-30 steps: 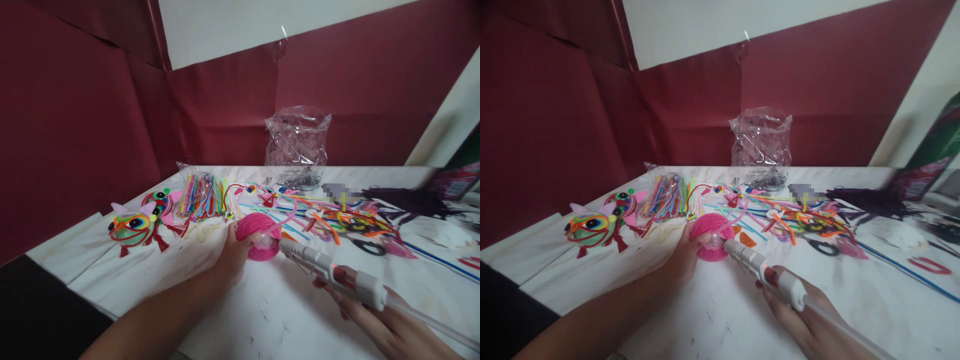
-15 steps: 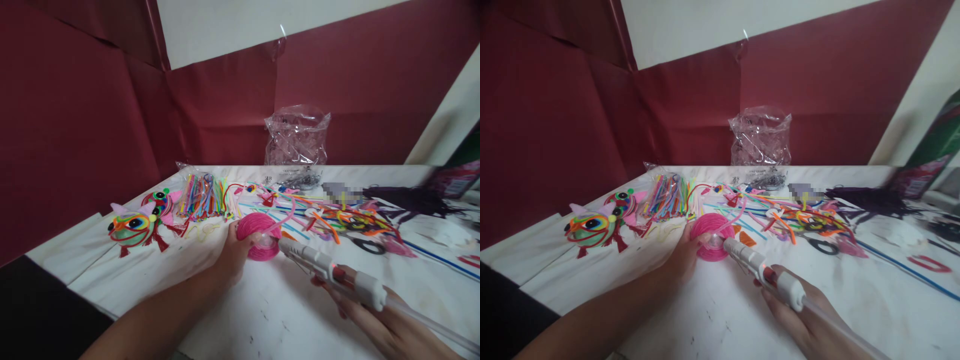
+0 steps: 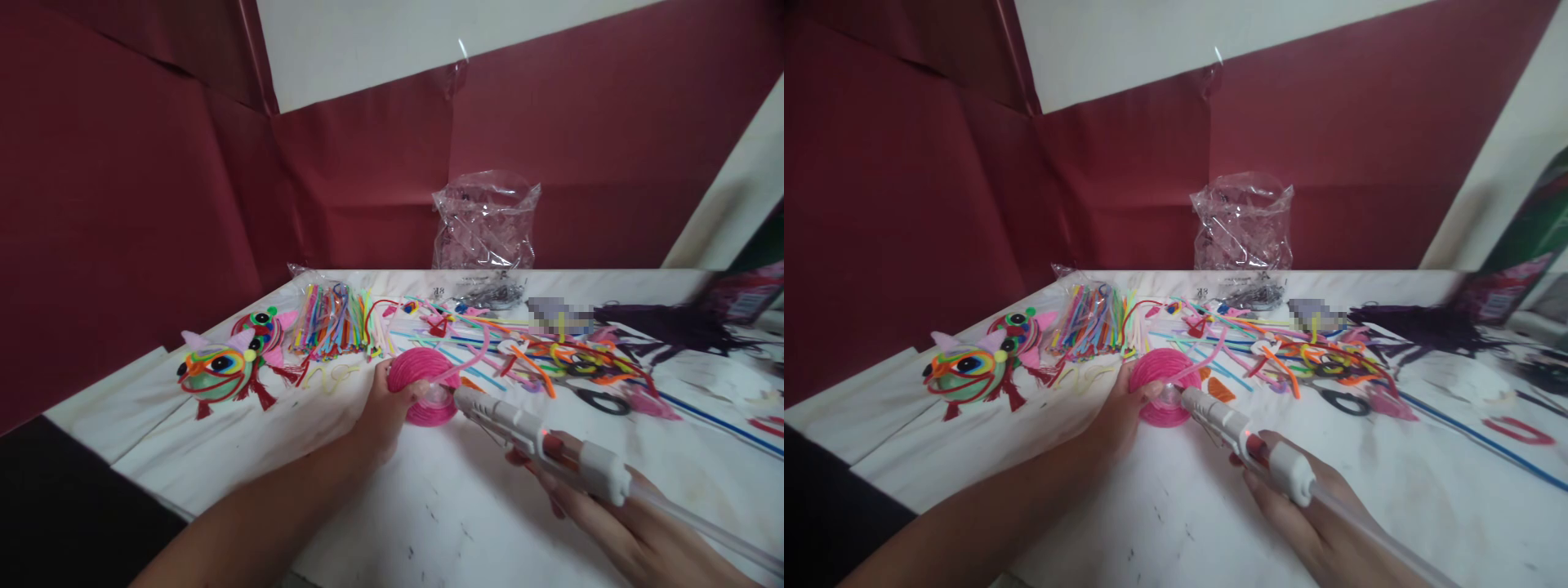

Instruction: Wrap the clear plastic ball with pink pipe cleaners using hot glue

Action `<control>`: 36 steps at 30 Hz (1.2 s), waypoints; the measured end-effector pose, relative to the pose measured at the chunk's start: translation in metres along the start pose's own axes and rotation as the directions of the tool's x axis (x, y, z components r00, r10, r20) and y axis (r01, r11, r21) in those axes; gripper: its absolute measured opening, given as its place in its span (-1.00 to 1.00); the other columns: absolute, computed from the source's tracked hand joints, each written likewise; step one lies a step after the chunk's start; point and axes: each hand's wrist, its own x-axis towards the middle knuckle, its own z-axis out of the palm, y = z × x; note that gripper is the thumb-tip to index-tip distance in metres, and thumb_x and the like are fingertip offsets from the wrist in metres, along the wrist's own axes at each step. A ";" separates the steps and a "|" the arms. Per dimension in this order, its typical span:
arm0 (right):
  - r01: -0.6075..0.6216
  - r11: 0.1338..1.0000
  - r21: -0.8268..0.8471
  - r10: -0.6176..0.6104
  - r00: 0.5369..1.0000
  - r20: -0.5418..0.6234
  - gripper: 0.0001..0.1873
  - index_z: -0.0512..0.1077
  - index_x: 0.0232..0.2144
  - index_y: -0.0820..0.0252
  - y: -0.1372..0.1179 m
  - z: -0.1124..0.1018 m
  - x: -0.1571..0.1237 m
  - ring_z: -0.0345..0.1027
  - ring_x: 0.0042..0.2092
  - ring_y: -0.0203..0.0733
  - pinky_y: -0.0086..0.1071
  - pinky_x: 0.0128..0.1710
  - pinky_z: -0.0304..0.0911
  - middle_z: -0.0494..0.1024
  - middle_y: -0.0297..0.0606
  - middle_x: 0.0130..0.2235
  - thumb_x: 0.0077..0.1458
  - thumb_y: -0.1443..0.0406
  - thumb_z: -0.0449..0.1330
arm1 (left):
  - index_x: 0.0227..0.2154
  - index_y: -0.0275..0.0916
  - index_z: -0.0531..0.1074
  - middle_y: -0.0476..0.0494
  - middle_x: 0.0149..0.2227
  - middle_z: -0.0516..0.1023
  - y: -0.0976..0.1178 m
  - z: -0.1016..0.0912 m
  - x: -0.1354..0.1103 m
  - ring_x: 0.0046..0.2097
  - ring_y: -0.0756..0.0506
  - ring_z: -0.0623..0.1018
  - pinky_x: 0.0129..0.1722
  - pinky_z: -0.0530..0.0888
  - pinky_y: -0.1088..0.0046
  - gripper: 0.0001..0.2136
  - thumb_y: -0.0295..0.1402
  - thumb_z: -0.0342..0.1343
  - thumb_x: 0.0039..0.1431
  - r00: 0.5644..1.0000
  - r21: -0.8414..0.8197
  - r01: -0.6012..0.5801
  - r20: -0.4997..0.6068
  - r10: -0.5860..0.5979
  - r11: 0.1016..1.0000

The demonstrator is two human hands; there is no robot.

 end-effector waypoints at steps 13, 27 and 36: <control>0.033 0.994 0.103 -0.059 0.963 0.263 -0.62 0.55 -0.36 0.02 -0.028 -0.011 0.014 0.55 -0.46 -0.09 -0.39 -0.49 0.51 0.65 -0.29 -0.46 0.14 -0.04 0.07 | -0.08 -0.19 0.30 -0.12 -0.24 0.56 0.001 0.003 -0.003 -0.21 -0.14 0.55 -0.18 0.45 0.33 -0.44 -0.37 0.35 -0.21 1.000 0.040 0.003 0.000 -0.003 0.999; -0.003 1.000 0.015 0.001 0.992 0.128 -0.54 0.52 -0.15 0.06 -0.006 -0.004 0.001 0.56 -0.14 0.12 -0.22 -0.21 0.53 0.67 -0.14 -0.16 0.11 -0.08 0.09 | -0.12 -0.20 0.32 -0.13 -0.25 0.55 0.002 0.002 -0.001 -0.20 -0.16 0.54 -0.14 0.44 0.30 -0.45 -0.34 0.37 -0.25 1.000 -0.024 0.001 -0.031 -0.001 1.000; 0.017 0.996 0.082 -0.035 0.974 0.224 -0.70 0.48 -0.31 0.03 -0.020 -0.010 0.007 0.55 -0.32 -0.04 -0.31 -0.30 0.51 0.64 -0.24 -0.36 0.17 0.02 0.08 | -0.10 -0.19 0.32 -0.12 -0.23 0.56 -0.002 0.000 0.000 -0.17 -0.17 0.55 -0.14 0.44 0.30 -0.44 -0.34 0.37 -0.23 1.000 0.003 -0.005 -0.014 0.005 1.000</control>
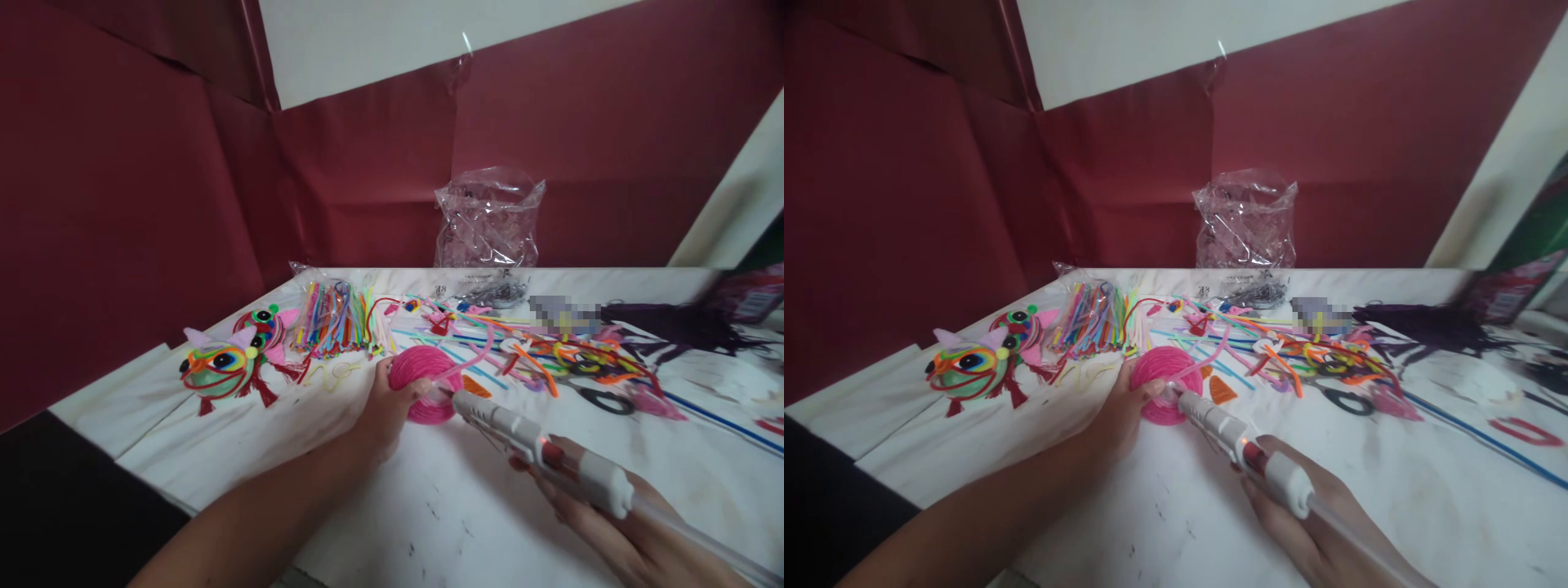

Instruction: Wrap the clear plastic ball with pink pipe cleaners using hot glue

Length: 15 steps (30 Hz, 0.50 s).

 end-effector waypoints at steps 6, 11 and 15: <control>0.024 0.999 0.023 -0.024 1.000 0.002 -0.75 0.46 -0.33 0.02 0.001 0.001 -0.003 0.55 -0.38 -0.07 -0.38 -0.40 0.49 0.63 -0.29 -0.40 0.15 0.04 0.10 | -0.12 -0.19 0.34 -0.10 -0.27 0.56 0.000 0.000 0.001 -0.21 -0.16 0.56 -0.16 0.46 0.30 -0.44 -0.33 0.39 -0.27 1.000 -0.004 -0.002 0.000 0.002 1.000; 0.112 0.993 0.041 -0.112 0.994 0.010 -0.83 0.40 -0.44 -0.01 -0.011 -0.002 0.002 0.49 -0.51 -0.16 -0.46 -0.55 0.43 0.58 -0.39 -0.51 0.14 0.14 0.10 | -0.12 -0.18 0.31 -0.08 -0.28 0.54 0.003 0.002 0.000 -0.23 -0.13 0.54 -0.19 0.45 0.32 -0.45 -0.35 0.37 -0.25 1.000 -0.023 0.012 -0.004 -0.012 1.000; 0.150 0.989 -0.010 -0.150 0.989 -0.012 -0.86 0.44 -0.39 -0.02 -0.011 -0.005 0.003 0.54 -0.45 -0.13 -0.45 -0.46 0.48 0.62 -0.36 -0.45 0.13 0.15 0.11 | -0.13 -0.20 0.31 -0.12 -0.25 0.54 0.003 0.001 0.001 -0.21 -0.14 0.54 -0.16 0.44 0.32 -0.46 -0.34 0.36 -0.24 1.000 -0.028 0.006 0.008 -0.006 1.000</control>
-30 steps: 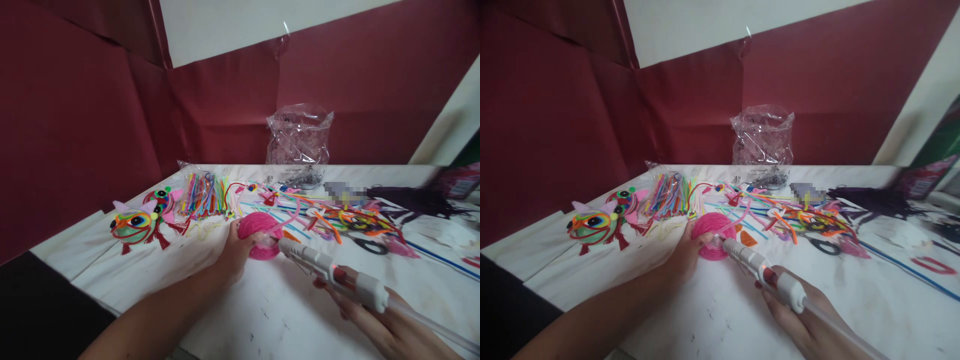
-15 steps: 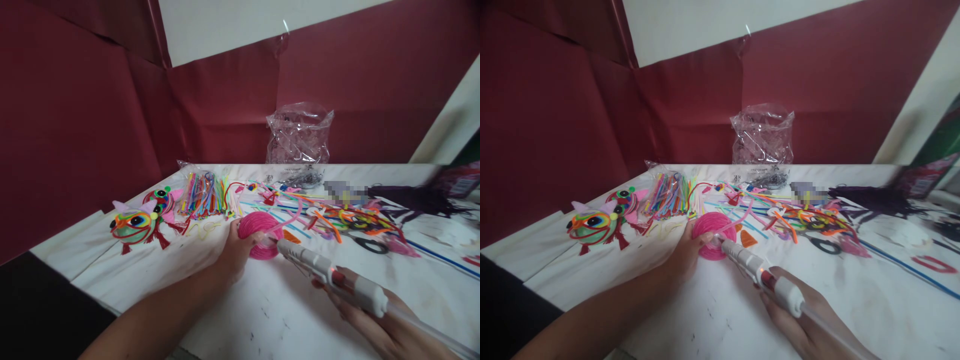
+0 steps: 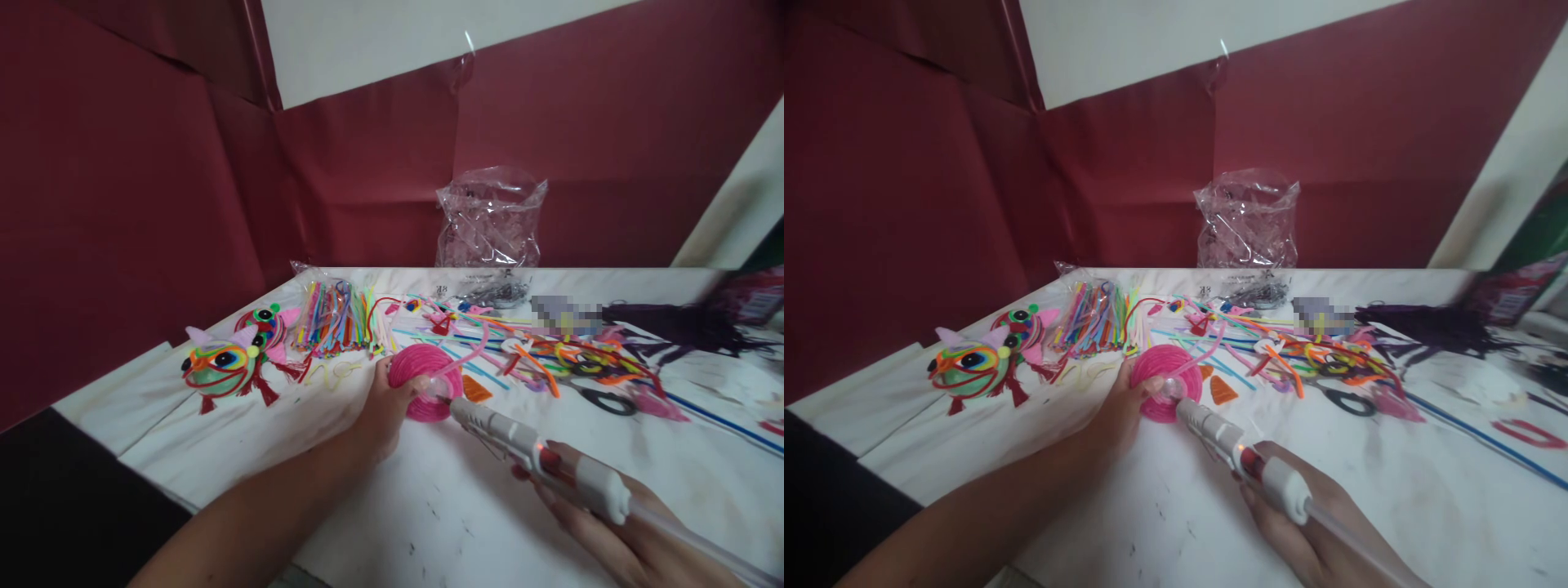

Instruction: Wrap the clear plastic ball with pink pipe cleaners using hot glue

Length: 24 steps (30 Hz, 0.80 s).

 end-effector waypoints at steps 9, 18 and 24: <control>-0.118 0.991 -0.058 0.117 0.993 -0.022 -0.66 0.52 -0.17 0.05 0.018 0.007 -0.011 0.56 -0.16 0.04 -0.28 -0.20 0.51 0.66 -0.19 -0.17 0.12 0.03 0.14 | -0.13 -0.19 0.32 -0.11 -0.26 0.55 0.000 0.000 0.000 -0.20 -0.14 0.54 -0.16 0.45 0.32 -0.46 -0.33 0.38 -0.24 1.000 0.008 0.006 -0.005 -0.006 1.000; -0.112 0.993 0.035 0.112 0.994 0.007 -0.77 0.48 -0.36 0.01 0.010 0.002 -0.006 0.53 -0.39 -0.07 -0.36 -0.40 0.50 0.64 -0.29 -0.40 0.12 0.06 0.13 | -0.15 -0.18 0.33 -0.08 -0.28 0.55 -0.001 -0.001 0.001 -0.22 -0.13 0.55 -0.17 0.44 0.34 -0.47 -0.34 0.38 -0.25 1.000 0.001 0.000 -0.022 0.000 1.000; -0.165 0.981 0.099 0.162 0.986 0.035 -0.75 0.45 -0.36 0.04 0.001 0.002 0.000 0.52 -0.38 -0.08 -0.35 -0.37 0.48 0.62 -0.26 -0.41 0.14 0.05 0.11 | -0.12 -0.20 0.32 -0.10 -0.27 0.56 -0.001 0.000 -0.001 -0.22 -0.14 0.55 -0.17 0.45 0.32 -0.44 -0.35 0.37 -0.26 1.000 0.023 0.001 0.003 -0.001 1.000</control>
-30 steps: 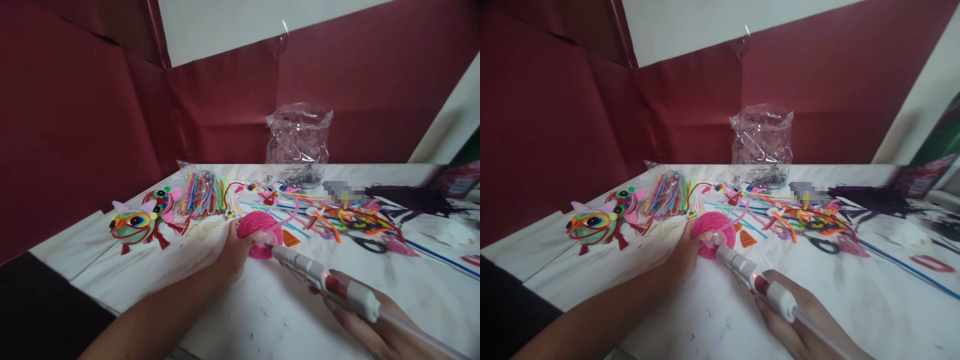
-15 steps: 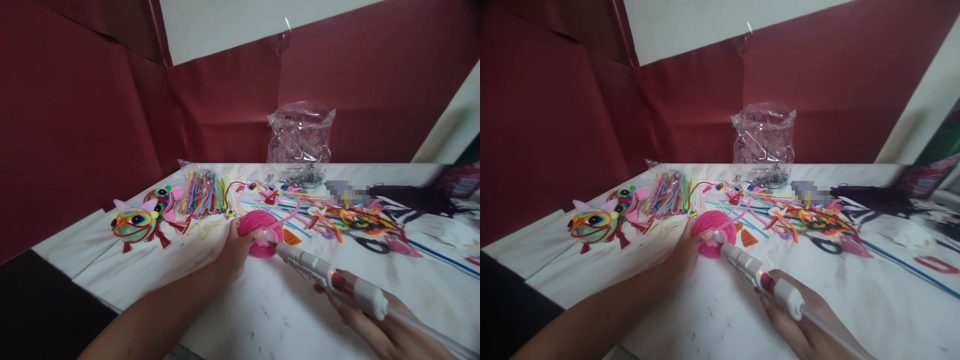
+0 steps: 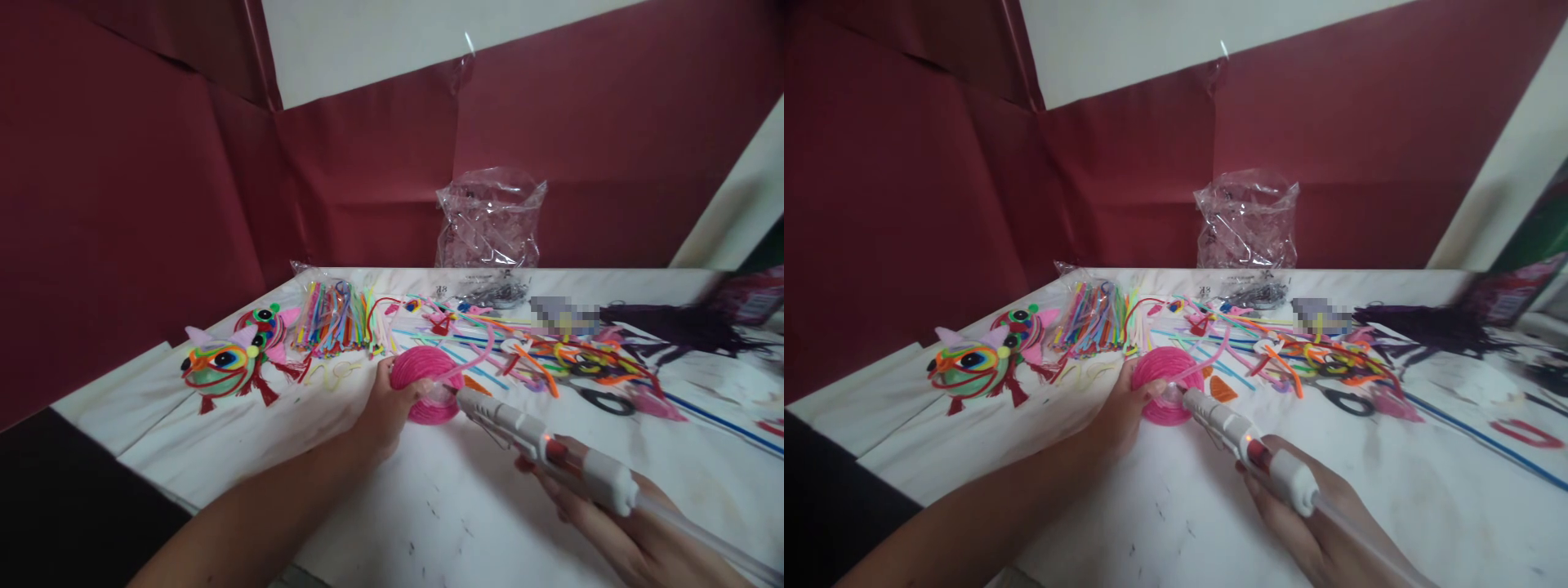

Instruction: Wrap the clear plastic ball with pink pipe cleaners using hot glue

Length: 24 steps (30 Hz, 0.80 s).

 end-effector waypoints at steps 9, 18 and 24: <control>-0.033 0.997 -0.064 0.027 0.995 -0.091 -0.65 0.51 -0.27 0.04 0.012 0.005 -0.006 0.56 -0.24 0.00 -0.32 -0.30 0.51 0.66 -0.19 -0.27 0.12 -0.03 0.12 | -0.11 -0.21 0.30 -0.12 -0.25 0.56 0.001 0.000 -0.001 -0.20 -0.15 0.55 -0.15 0.44 0.31 -0.44 -0.34 0.35 -0.25 1.000 0.046 0.003 0.000 -0.003 0.999; -0.022 0.999 -0.050 0.020 0.999 -0.047 -0.70 0.44 -0.30 0.05 0.007 0.006 -0.005 0.55 -0.32 -0.07 -0.35 -0.31 0.50 0.63 -0.24 -0.36 0.18 0.02 0.07 | -0.12 -0.19 0.32 -0.08 -0.30 0.56 0.000 0.000 -0.001 -0.25 -0.13 0.56 -0.19 0.46 0.33 -0.45 -0.35 0.37 -0.25 1.000 0.032 0.005 -0.001 -0.005 0.999; -0.019 0.996 -0.091 0.013 0.998 -0.066 -0.69 0.47 -0.31 0.05 0.009 0.003 -0.006 0.55 -0.29 -0.01 -0.30 -0.30 0.51 0.66 -0.21 -0.30 0.15 0.01 0.10 | -0.11 -0.20 0.33 -0.10 -0.28 0.56 -0.002 -0.001 0.000 -0.23 -0.14 0.55 -0.17 0.44 0.32 -0.45 -0.35 0.37 -0.24 1.000 0.026 -0.004 0.003 0.003 1.000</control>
